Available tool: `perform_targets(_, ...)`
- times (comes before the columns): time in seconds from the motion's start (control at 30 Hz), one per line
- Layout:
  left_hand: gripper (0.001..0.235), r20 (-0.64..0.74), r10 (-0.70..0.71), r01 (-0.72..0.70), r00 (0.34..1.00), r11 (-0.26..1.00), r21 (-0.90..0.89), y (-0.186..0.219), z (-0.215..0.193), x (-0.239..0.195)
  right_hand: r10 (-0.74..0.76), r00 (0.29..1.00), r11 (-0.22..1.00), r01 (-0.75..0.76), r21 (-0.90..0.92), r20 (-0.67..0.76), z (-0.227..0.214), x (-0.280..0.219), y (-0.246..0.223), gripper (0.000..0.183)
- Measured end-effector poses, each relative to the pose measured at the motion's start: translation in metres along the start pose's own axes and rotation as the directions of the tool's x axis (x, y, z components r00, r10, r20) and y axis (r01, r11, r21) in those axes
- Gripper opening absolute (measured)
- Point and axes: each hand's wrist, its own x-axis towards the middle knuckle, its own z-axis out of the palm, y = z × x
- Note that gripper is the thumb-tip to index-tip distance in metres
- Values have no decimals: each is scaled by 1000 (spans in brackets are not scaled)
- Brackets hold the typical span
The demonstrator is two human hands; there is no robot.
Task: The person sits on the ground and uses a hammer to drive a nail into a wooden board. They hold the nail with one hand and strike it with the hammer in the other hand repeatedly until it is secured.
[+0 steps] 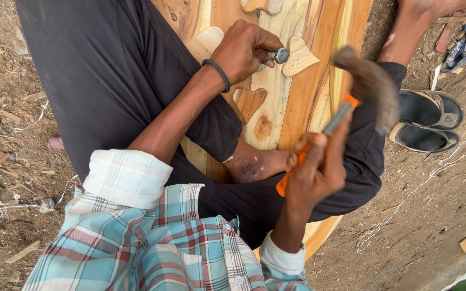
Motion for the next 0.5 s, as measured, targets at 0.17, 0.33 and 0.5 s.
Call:
perform_targets(0.17,37,13,34,-34,999,999,-22,-1,-2,3,-35,999,999,36,29,-29,7,-5,9,43)
perform_targets(0.33,39,34,49,-49,998,999,-7,-1,-3,2,-38,984,973,77,-217,176,6,-2,7,41)
perform_targets(0.5,35,43,52,-51,998,999,-12,2,-5,3,-53,990,979,77,187,-129,4,-16,-8,46)
